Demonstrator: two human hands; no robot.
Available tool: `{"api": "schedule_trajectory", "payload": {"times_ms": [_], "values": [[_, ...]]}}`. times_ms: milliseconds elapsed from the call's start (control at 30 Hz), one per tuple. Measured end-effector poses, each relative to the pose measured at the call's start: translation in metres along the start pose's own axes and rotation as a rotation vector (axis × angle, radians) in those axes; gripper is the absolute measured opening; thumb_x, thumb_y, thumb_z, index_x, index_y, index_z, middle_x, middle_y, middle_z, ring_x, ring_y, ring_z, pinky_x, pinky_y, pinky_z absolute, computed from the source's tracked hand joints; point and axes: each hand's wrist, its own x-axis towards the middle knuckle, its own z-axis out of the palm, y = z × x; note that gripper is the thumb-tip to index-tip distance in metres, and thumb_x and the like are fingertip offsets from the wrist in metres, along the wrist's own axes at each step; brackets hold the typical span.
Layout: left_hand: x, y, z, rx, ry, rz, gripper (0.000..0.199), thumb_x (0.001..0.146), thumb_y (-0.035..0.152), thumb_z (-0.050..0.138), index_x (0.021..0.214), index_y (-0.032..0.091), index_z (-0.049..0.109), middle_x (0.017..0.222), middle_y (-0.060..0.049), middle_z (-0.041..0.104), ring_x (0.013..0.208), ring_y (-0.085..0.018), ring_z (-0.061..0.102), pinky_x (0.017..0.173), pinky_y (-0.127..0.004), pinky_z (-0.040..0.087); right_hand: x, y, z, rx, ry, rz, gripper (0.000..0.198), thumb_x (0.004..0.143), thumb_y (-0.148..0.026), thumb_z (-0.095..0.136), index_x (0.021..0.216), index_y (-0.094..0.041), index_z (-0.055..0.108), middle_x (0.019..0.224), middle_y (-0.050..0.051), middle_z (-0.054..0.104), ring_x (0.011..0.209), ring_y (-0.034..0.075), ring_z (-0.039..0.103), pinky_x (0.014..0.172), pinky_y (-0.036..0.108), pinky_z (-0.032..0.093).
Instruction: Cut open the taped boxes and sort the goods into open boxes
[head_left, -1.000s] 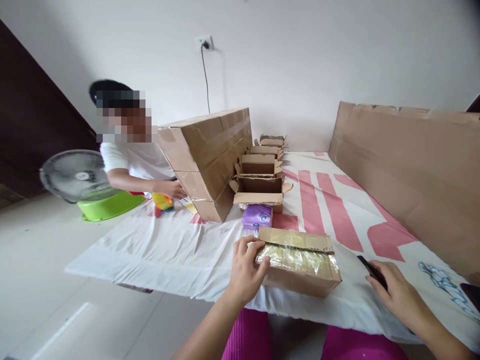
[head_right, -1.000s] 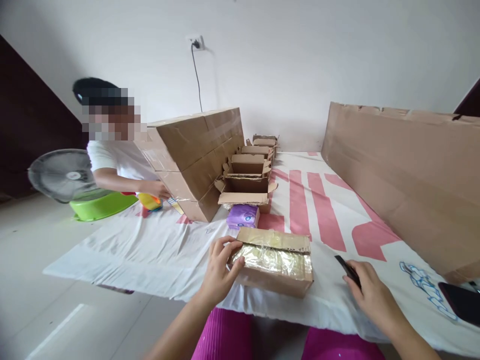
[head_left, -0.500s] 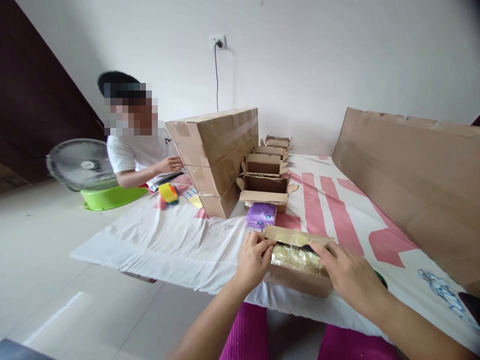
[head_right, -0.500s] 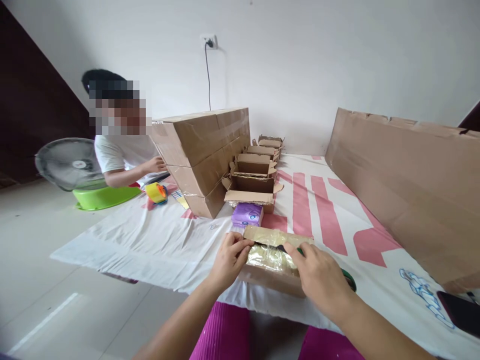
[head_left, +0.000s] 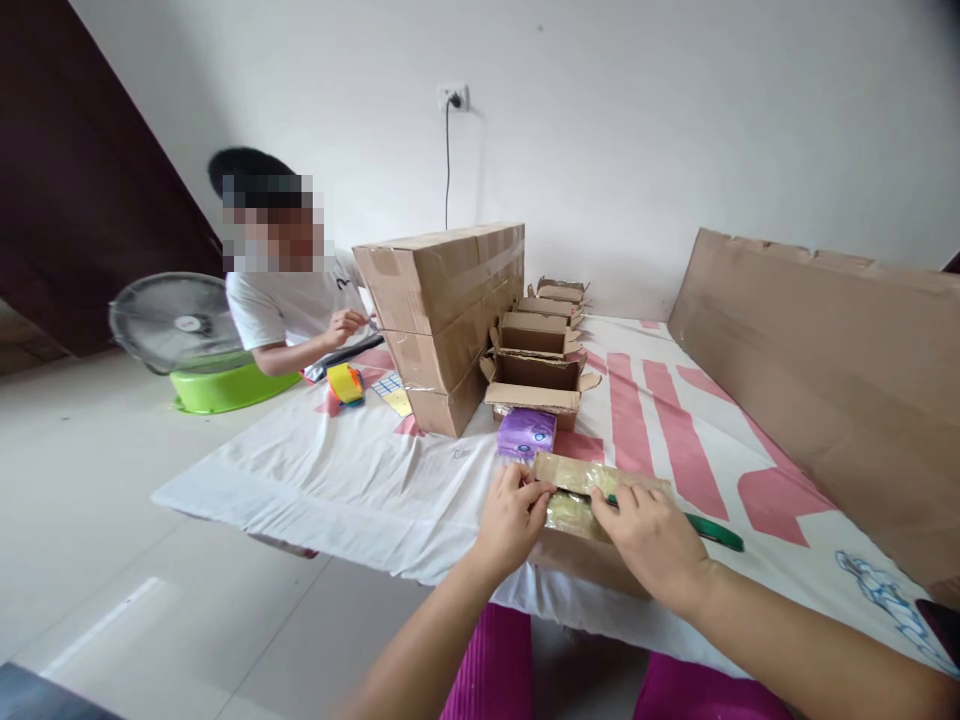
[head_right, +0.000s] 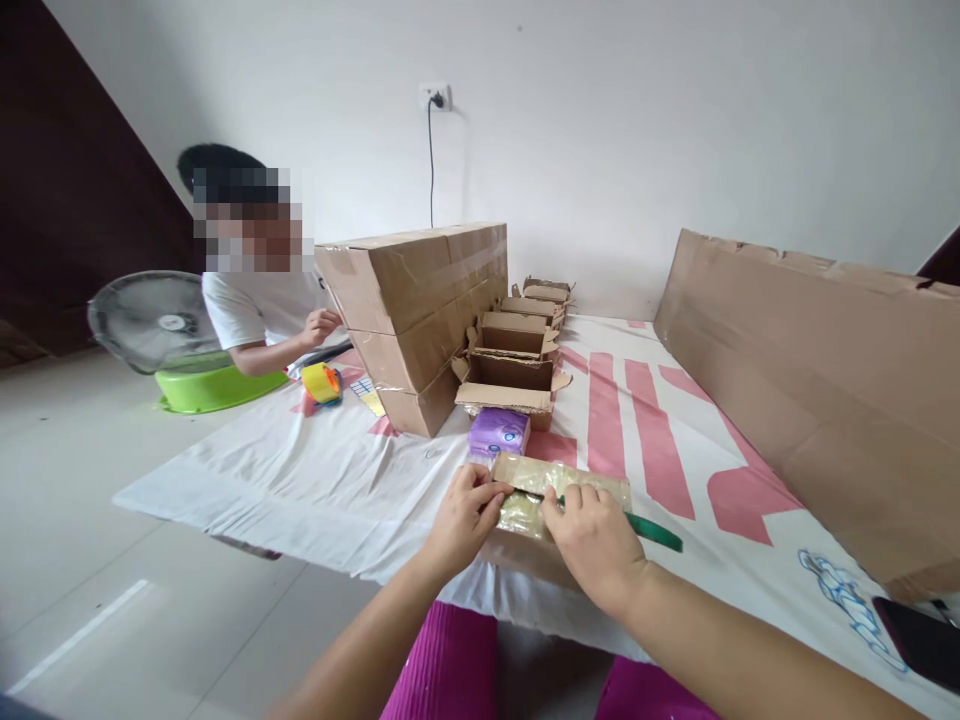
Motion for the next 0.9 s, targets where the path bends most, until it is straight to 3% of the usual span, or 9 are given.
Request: {"api": "schedule_trajectory", "payload": {"times_ms": [167,300,500,667,900], "values": [[0.0,0.001,-0.003,0.024,-0.047,0.011,0.027,0.093,0.023,0.05,0.102,0.022,0.076,0.091,-0.007,0.054,0.092,-0.023,0.057,0.084,-0.041,0.052,-0.034,0.022,0.0,-0.066,-0.045,0.033,0.039,0.072,0.001,0.056,0.102,-0.021,0.069,0.068,0.007,0.063,0.062,0.022,0.058,0.058,0.035,0.041],[0.001,0.002,-0.003,0.033,-0.061,0.026,0.027,0.093,0.023,0.051,0.106,0.021,0.075,0.091,-0.008,0.054,0.091,-0.024,0.056,0.082,-0.04,0.052,-0.052,0.036,-0.005,0.014,-0.043,0.058,0.053,0.071,0.005,0.053,0.115,-0.021,0.065,0.077,0.006,0.066,0.066,0.021,0.06,0.064,0.035,0.044],[0.001,-0.001,0.0,0.079,-0.069,0.042,0.031,0.092,0.021,0.052,0.116,0.02,0.072,0.092,-0.008,0.053,0.09,-0.024,0.055,0.082,-0.042,0.052,-0.028,0.017,-0.009,0.094,0.07,0.056,0.047,0.08,0.004,0.047,0.117,-0.019,0.065,0.09,0.008,0.069,0.071,0.019,0.06,0.065,0.034,0.042],[-0.001,-0.001,-0.001,0.105,-0.079,0.025,0.029,0.092,0.02,0.053,0.115,0.022,0.072,0.092,-0.006,0.051,0.09,-0.022,0.054,0.082,-0.039,0.051,-0.004,0.001,-0.004,0.041,0.109,0.015,0.035,0.083,-0.004,0.052,0.11,-0.019,0.068,0.084,0.006,0.066,0.066,0.02,0.057,0.063,0.036,0.039],[0.001,0.001,-0.003,0.128,-0.114,0.033,0.029,0.093,0.02,0.052,0.114,0.02,0.072,0.091,-0.006,0.051,0.09,-0.022,0.054,0.082,-0.039,0.052,-0.027,0.017,-0.007,-0.024,0.032,0.066,0.036,0.074,-0.001,0.058,0.104,-0.017,0.071,0.079,0.007,0.065,0.066,0.022,0.057,0.061,0.036,0.037]]}}
